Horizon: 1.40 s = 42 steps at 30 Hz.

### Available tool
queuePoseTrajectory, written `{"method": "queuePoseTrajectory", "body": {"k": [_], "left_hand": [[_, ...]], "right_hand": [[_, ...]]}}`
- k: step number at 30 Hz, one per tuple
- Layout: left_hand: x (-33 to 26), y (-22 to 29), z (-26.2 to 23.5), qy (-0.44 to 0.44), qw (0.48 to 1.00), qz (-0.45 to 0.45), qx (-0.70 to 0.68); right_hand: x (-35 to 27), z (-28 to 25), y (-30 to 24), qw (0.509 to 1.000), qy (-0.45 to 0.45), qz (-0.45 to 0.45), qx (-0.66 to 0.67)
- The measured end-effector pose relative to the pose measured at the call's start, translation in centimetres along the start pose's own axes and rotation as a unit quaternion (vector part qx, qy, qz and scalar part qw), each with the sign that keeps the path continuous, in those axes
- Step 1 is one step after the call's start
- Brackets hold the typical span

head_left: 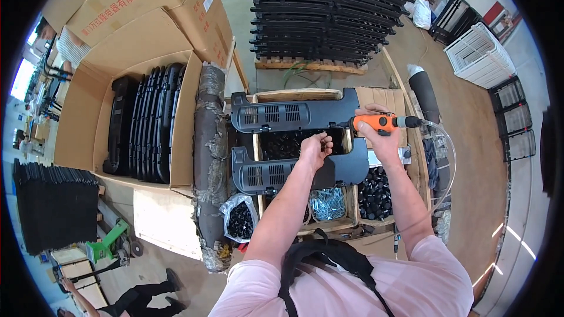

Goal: Assembling plastic components by attaching clips and using an electric screwdriver.

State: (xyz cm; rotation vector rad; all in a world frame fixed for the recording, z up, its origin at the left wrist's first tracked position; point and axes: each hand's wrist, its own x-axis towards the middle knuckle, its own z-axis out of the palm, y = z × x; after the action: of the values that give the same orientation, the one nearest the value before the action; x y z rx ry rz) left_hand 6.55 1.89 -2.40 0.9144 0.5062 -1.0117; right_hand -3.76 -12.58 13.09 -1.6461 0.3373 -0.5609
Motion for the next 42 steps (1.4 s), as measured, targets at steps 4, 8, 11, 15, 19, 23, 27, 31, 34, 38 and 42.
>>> {"method": "queuePoseTrajectory", "body": {"k": [4,8,11,15,19,23,27,31,34,38,42], "left_hand": [[-3.1,0.4,-0.4,-0.061,0.996,0.013,-0.071],[-3.3,-0.3,-1.4,-0.114,0.989,0.051,-0.082],[-2.2,-0.5,-2.4,-0.109,0.99,0.079,-0.045],[-2.7,-0.4,-1.7,-0.106,0.991,0.066,-0.042],[-3.9,-0.1,-0.7,-0.097,0.989,0.054,-0.103],[-3.2,-0.4,-1.3,-0.101,0.985,0.05,-0.133],[-2.6,-0.5,-1.4,-0.139,0.976,0.019,-0.168],[-3.0,-0.2,-1.2,-0.143,0.976,0.016,-0.163],[-3.1,-0.1,-1.1,-0.14,0.978,0.021,-0.156],[-3.2,-0.1,-0.8,-0.125,0.982,0.031,-0.137],[-3.2,0.0,-0.7,-0.141,0.979,0.033,-0.141]], "right_hand": [[-0.6,0.2,0.1,0.999,0.007,0.009,0.039],[-1.0,0.6,-0.2,0.999,0.009,0.014,0.048],[-1.2,1.2,-0.3,0.999,0.0,0.013,0.052],[-1.6,0.6,0.6,0.998,0.002,0.018,0.054],[-1.7,0.3,0.9,0.998,-0.001,0.026,0.054],[-1.5,0.9,0.8,0.997,-0.002,0.038,0.074],[-1.4,1.2,1.2,0.997,-0.006,0.037,0.073],[-1.4,1.3,1.1,0.997,-0.012,0.039,0.072],[-1.4,1.5,1.1,0.996,-0.015,0.042,0.073],[-1.3,1.6,1.4,0.997,-0.024,0.041,0.068],[-1.2,1.8,1.2,0.996,-0.017,0.048,0.073]]}}
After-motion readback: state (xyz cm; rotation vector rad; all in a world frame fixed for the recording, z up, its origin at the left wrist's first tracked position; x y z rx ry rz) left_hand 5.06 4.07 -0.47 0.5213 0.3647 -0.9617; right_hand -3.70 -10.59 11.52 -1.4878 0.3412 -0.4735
